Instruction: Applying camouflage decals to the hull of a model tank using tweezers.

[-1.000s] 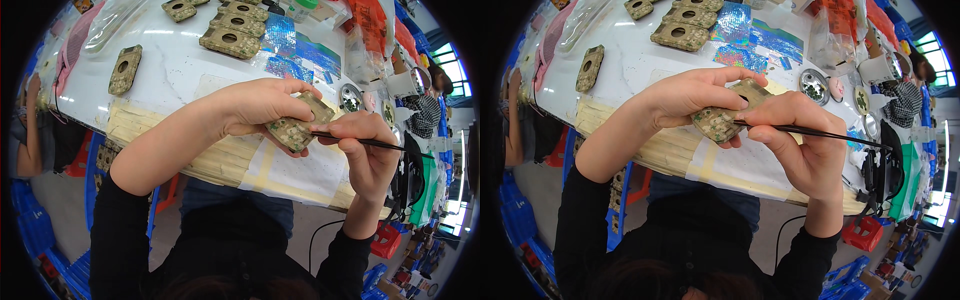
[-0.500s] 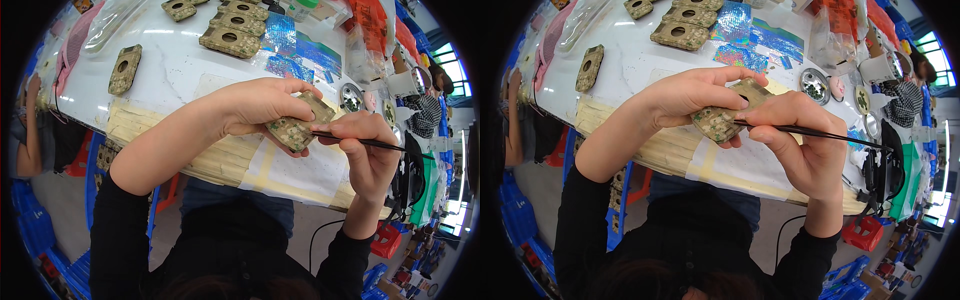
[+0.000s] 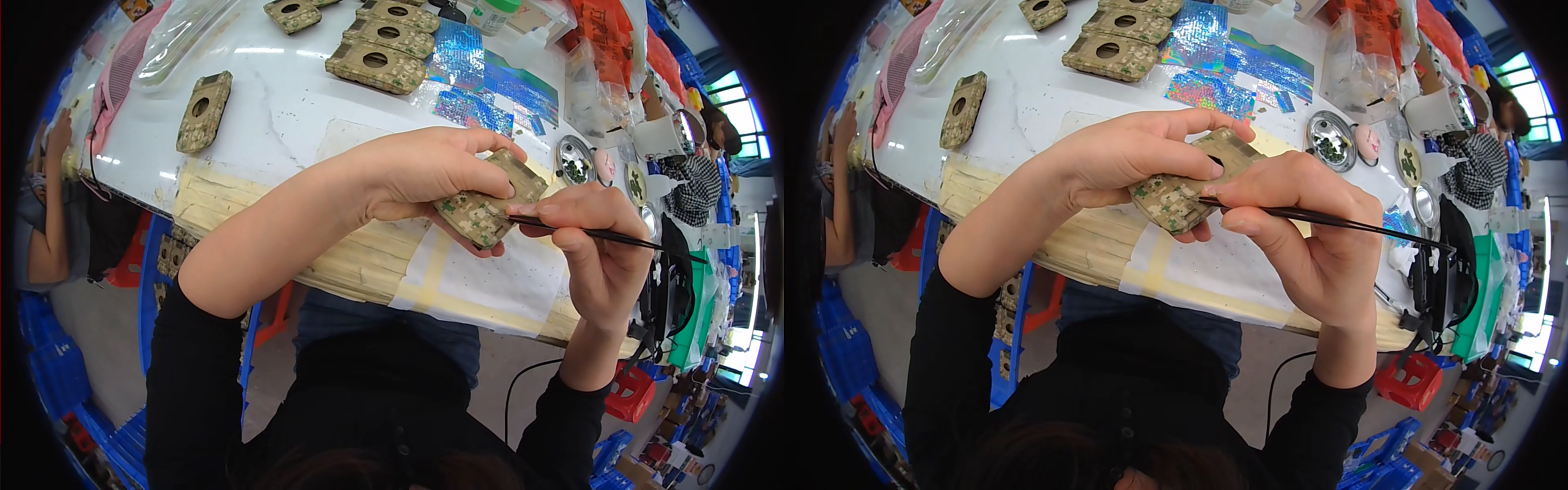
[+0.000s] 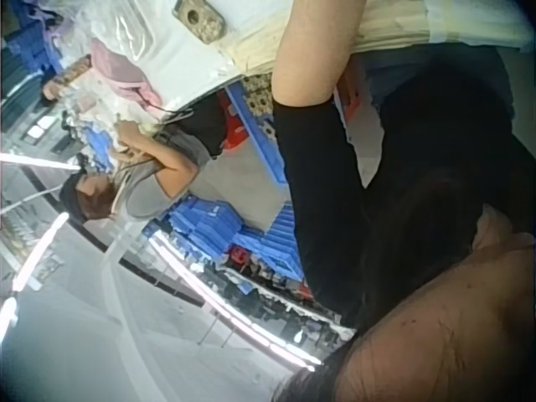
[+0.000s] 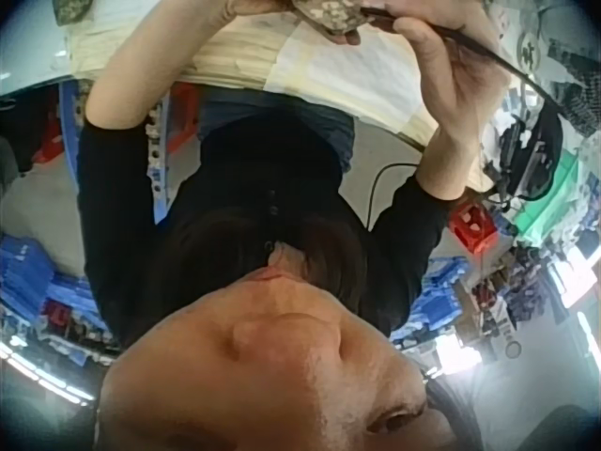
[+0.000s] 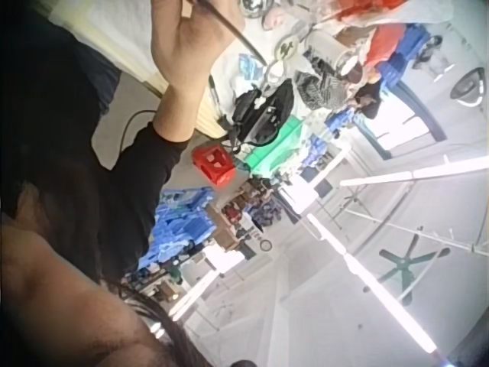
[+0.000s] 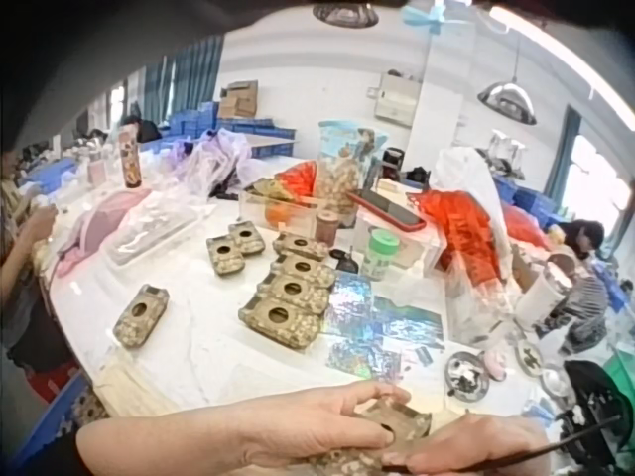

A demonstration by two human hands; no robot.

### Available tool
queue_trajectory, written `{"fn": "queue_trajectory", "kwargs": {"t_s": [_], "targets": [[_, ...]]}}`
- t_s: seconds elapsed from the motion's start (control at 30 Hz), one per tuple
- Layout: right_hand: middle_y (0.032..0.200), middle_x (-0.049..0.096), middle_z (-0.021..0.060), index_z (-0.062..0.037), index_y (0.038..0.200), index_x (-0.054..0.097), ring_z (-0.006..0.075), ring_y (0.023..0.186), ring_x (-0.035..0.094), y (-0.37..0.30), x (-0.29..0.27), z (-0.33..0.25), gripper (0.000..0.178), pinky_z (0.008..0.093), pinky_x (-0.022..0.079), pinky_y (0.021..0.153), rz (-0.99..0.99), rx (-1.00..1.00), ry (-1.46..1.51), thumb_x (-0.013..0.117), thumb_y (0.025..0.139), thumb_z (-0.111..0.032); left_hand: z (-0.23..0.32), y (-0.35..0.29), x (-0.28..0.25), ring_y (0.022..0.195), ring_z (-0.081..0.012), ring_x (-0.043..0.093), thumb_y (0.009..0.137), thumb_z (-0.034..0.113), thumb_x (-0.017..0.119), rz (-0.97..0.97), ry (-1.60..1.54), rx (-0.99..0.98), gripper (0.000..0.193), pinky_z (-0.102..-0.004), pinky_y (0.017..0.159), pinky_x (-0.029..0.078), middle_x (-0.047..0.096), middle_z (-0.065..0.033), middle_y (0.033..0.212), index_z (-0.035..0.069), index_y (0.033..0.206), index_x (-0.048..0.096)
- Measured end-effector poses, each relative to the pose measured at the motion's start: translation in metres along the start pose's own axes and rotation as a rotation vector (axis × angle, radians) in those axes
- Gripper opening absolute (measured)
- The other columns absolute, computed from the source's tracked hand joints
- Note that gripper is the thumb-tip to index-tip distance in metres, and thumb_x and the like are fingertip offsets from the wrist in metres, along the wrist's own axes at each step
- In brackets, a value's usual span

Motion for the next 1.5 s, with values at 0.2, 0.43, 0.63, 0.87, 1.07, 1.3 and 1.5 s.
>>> {"fn": "queue_trajectory", "kwargs": {"t_s": [0.2, 0.43, 0.63, 0.87, 1.07, 1.3, 1.5], "targets": [[0.085, 0.063, 0.0197, 0.0069, 0.093, 0.056, 0.0225, 0.075, 0.064, 0.000, 0.001, 0.001, 0.018, 0.0292, 0.055, 0.067, 0.006, 0.002, 0.012, 0.056, 0.089, -0.011, 0.000, 0.000, 0.000, 0.069, -0.0253, 0.066, 0.084, 0.010, 0.054, 0.003, -0.004, -0.001, 0.050, -0.0347, 0.060, 0.058, 0.060, -0.0160, 0.090, 0.003, 0.129, 0.033], [0.085, 0.067, 0.0113, 0.0039, 0.086, 0.064, 0.0174, 0.074, 0.061, -0.001, 0.006, -0.004, 0.013, 0.0263, 0.048, 0.068, 0.157, 0.138, 0.132, 0.069, 0.077, -0.003, 0.001, -0.001, 0.001, 0.070, -0.0252, 0.066, 0.084, 0.010, 0.054, -0.002, -0.003, -0.004, 0.050, -0.0348, 0.061, 0.058, 0.060, -0.0159, 0.090, 0.003, 0.129, 0.034], [0.085, 0.063, 0.0196, 0.0073, 0.093, 0.056, 0.0228, 0.076, 0.064, 0.000, 0.001, -0.002, 0.019, 0.0291, 0.055, 0.067, 0.010, 0.003, 0.001, 0.056, 0.089, -0.012, 0.000, -0.001, 0.001, 0.070, -0.0252, 0.066, 0.084, 0.010, 0.055, 0.002, 0.000, -0.006, 0.050, -0.0348, 0.062, 0.058, 0.060, -0.0160, 0.089, 0.003, 0.129, 0.034], [0.085, 0.062, 0.0184, 0.0067, 0.093, 0.056, 0.0224, 0.074, 0.063, -0.002, 0.001, -0.003, 0.021, 0.0294, 0.053, 0.066, 0.090, 0.033, 0.041, 0.059, 0.088, -0.014, 0.001, -0.001, -0.001, 0.070, -0.0260, 0.066, 0.085, 0.011, 0.055, -0.017, -0.011, -0.004, 0.050, -0.0356, 0.060, 0.057, 0.060, -0.0174, 0.092, 0.004, 0.129, 0.034], [0.081, 0.060, 0.0187, 0.0043, 0.092, 0.055, 0.0218, 0.070, 0.062, -0.017, -0.002, -0.013, 0.036, 0.0286, 0.051, 0.065, 0.413, -0.029, 0.034, 0.063, 0.086, -0.030, 0.000, -0.001, -0.001, 0.073, -0.0265, 0.066, 0.088, 0.009, 0.051, 0.015, 0.028, 0.001, 0.048, -0.0350, 0.061, 0.057, 0.059, -0.0176, 0.097, 0.006, 0.132, 0.031], [0.072, 0.062, 0.0172, 0.0025, 0.099, 0.053, 0.0205, 0.062, 0.059, -0.055, -0.007, -0.018, 0.038, 0.0272, 0.045, 0.063, 0.538, -0.053, -0.222, 0.046, 0.095, -0.035, 0.003, -0.005, 0.000, 0.078, -0.0251, 0.066, 0.089, 0.009, 0.050, 0.118, 0.109, 0.117, 0.050, -0.0330, 0.065, 0.055, 0.060, -0.0164, 0.100, 0.008, 0.135, 0.030], [0.075, 0.059, 0.0169, 0.0057, 0.101, 0.050, 0.0221, 0.064, 0.059, -0.094, -0.019, -0.014, 0.038, 0.0300, 0.050, 0.064, 0.614, 0.075, -0.255, 0.041, 0.097, -0.031, -0.001, -0.047, -0.028, 0.080, -0.0225, 0.066, 0.090, 0.008, 0.049, 0.381, 0.105, 0.223, 0.048, -0.0301, 0.070, 0.054, 0.060, -0.0133, 0.100, 0.010, 0.135, 0.032]]}}
Point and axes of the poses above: each hand's wrist, its own y-axis towards the middle knuckle, its own x-axis out of the palm, z = x × y, the point moved 1 cm from there along y, towards the middle knuckle
